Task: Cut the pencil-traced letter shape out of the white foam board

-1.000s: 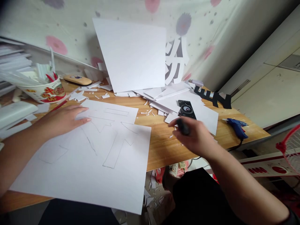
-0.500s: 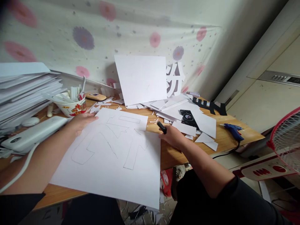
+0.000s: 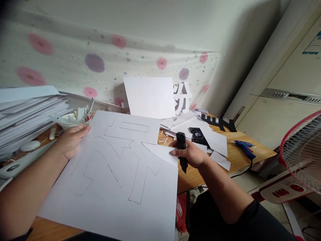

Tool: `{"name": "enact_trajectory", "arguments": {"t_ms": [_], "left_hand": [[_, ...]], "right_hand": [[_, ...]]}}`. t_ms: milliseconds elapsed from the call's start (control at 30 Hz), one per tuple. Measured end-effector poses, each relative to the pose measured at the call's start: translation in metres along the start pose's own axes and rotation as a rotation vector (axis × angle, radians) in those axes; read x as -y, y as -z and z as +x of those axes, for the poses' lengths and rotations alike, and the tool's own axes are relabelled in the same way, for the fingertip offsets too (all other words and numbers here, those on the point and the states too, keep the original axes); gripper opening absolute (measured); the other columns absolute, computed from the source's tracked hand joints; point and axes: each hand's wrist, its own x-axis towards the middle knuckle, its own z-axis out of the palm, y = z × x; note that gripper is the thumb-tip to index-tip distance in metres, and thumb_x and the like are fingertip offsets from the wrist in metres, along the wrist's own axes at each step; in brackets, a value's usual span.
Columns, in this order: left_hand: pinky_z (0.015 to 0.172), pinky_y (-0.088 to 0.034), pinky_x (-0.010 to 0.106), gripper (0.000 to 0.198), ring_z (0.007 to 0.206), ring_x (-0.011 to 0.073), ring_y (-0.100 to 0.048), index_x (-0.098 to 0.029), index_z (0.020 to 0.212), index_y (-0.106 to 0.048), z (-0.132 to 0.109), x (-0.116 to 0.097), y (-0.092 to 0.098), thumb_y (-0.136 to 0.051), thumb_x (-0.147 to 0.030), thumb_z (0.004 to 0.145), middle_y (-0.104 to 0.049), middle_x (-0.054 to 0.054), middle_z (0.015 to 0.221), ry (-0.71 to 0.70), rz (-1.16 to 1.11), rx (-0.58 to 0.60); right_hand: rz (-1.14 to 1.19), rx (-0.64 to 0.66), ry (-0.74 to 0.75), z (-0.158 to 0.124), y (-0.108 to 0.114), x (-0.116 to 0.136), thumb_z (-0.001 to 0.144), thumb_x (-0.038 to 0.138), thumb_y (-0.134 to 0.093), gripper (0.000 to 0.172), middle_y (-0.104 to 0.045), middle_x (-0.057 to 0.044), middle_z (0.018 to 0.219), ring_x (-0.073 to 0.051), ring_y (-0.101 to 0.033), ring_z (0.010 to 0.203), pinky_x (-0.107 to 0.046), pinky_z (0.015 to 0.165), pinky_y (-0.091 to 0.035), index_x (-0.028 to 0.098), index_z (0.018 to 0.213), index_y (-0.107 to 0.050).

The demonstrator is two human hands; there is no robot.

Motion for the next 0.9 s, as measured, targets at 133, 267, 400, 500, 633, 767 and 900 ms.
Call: {"name": "enact_trajectory", "arguments": {"t_ms": [133,267,400,500,633,767,900], "left_hand": [[0.078,-0.052,0.031,0.045,0.092,0.0215,-0.065,-0.023,0.084,-0.053,-0.004,-0.008,-0.002,-0.078,-0.056,0.066,-0.066,-0.004,0.074,0.032,-0.126,-0.007],[0.076,-0.05,0.03,0.041,0.086,0.0201,-0.063,-0.024,0.085,-0.055,-0.01,-0.014,-0.003,-0.08,-0.05,0.068,-0.064,-0.006,0.07,0.067,-0.183,0.006],[0.071,-0.047,0.029,0.037,0.079,0.0191,-0.06,-0.023,0.079,-0.052,-0.015,-0.019,-0.003,-0.079,-0.048,0.071,-0.057,-0.008,0.062,0.039,-0.178,-0.013],[0.072,-0.047,0.027,0.04,0.077,0.0162,-0.058,-0.022,0.079,-0.053,-0.012,-0.015,-0.004,-0.08,-0.048,0.068,-0.057,-0.008,0.066,0.019,-0.167,-0.034],[0.065,-0.044,0.025,0.059,0.067,0.0123,-0.051,-0.019,0.076,-0.053,0.003,0.0,-0.001,-0.086,-0.057,0.046,-0.055,-0.006,0.065,0.03,-0.175,-0.125],[0.061,-0.04,0.023,0.068,0.063,0.0107,-0.046,-0.02,0.077,-0.051,0.014,0.008,0.009,-0.085,-0.062,0.036,-0.051,-0.007,0.065,0.013,-0.185,-0.26],[0.061,-0.042,0.023,0.064,0.063,0.0109,-0.047,-0.019,0.077,-0.053,0.011,0.005,0.008,-0.082,-0.063,0.04,-0.052,-0.006,0.065,0.009,-0.133,-0.248]], "right_hand": [[-0.031,0.063,0.042,0.001,0.003,0.001,0.054,0.029,-0.089,0.038,-0.061,0.001,0.07,-0.012,-0.054,0.062,-0.026,0.057,-0.043,0.014,0.081,-0.069],[-0.148,0.096,0.032,0.005,-0.001,-0.003,0.057,0.034,-0.089,0.037,-0.063,0.0,0.072,-0.013,-0.056,0.065,-0.027,0.06,-0.045,0.015,0.082,-0.069],[-0.222,0.016,0.062,0.007,-0.003,-0.003,0.061,0.04,-0.087,0.037,-0.06,0.001,0.067,-0.013,-0.054,0.062,-0.027,0.058,-0.045,0.016,0.079,-0.067],[-0.3,-0.021,0.073,0.005,0.002,0.003,0.062,0.039,-0.084,0.034,-0.061,0.0,0.067,-0.014,-0.056,0.062,-0.028,0.061,-0.047,0.016,0.08,-0.066],[-0.459,-0.001,0.001,0.001,0.015,0.009,0.064,0.038,-0.08,0.03,-0.062,0.0,0.064,-0.013,-0.055,0.057,-0.026,0.054,-0.045,0.015,0.079,-0.068],[-0.704,-0.163,-0.056,0.006,0.032,0.005,0.06,0.032,-0.077,0.02,-0.064,-0.001,0.06,-0.016,-0.057,0.056,-0.027,0.052,-0.045,0.017,0.071,-0.07],[-0.837,-0.549,0.009,0.024,0.041,0.004,0.071,0.032,-0.067,0.027,-0.072,-0.008,0.076,-0.025,-0.066,0.07,-0.033,0.061,-0.048,0.016,0.093,-0.073]]}}
